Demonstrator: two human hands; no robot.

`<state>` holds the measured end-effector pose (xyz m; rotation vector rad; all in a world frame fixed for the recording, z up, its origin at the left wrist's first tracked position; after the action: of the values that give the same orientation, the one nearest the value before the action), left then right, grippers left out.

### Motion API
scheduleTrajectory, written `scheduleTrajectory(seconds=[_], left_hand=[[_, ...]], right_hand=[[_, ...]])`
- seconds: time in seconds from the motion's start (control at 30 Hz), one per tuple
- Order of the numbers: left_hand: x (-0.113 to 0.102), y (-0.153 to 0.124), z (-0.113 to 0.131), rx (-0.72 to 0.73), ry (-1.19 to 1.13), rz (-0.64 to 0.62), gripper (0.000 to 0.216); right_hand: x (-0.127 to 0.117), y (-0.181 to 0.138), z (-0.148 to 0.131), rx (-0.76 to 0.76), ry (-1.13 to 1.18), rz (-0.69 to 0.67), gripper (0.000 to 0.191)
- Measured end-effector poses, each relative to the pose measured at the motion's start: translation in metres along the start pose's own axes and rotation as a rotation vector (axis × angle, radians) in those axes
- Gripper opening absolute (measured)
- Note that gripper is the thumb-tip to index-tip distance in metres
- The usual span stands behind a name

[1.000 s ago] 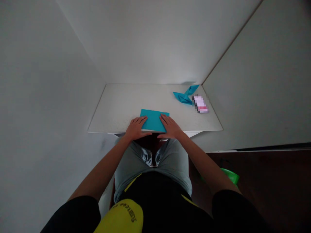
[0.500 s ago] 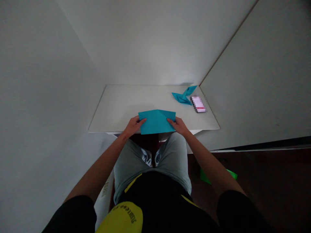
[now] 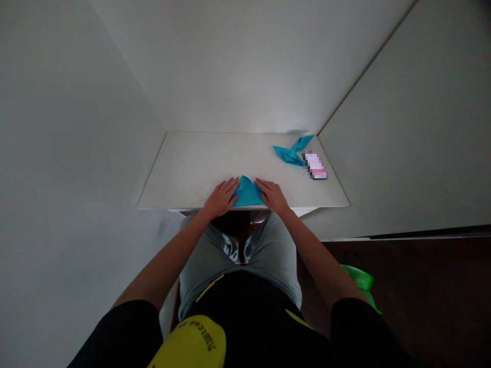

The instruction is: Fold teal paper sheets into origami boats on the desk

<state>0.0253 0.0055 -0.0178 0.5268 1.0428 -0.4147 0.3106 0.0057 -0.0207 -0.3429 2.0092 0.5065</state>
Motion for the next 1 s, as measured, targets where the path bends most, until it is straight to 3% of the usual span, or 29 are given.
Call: scheduleTrajectory(seconds=[0.13, 0.33, 0.5, 0.73, 1.0], left_hand=[[0.004, -0.004, 0.006, 0.107, 0.048, -0.138, 0.079], [0.001, -0.003, 0.008, 0.102, 0.044, -0.138, 0.087], [-0.004, -0.009, 0.002, 0.113, -0.003, -0.185, 0.090], [-0.008, -0.008, -0.009, 0.051, -0.160, -0.213, 0.066], [-0.013, 0.004, -0.017, 0.004, -0.256, -0.319, 0.069]], right_hand=[[0.005, -0.006, -0.012, -0.121, -0.070, -0.136, 0.072], [0.018, -0.015, -0.028, -0.101, -0.086, -0.110, 0.087], [0.014, -0.023, -0.024, -0.165, -0.042, -0.141, 0.093], [0.001, -0.018, -0.015, -0.112, 0.040, -0.189, 0.071], [-0.014, 0.004, 0.000, -0.140, 0.141, -0.272, 0.047]])
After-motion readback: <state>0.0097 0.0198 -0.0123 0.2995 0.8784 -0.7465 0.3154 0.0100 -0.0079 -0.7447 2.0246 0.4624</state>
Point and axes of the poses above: each hand's wrist, its own y-axis towards the middle knuckle, its own x-axis out of the palm, z = x × y, the point moved 1 cm from there along y, towards the middle knuckle
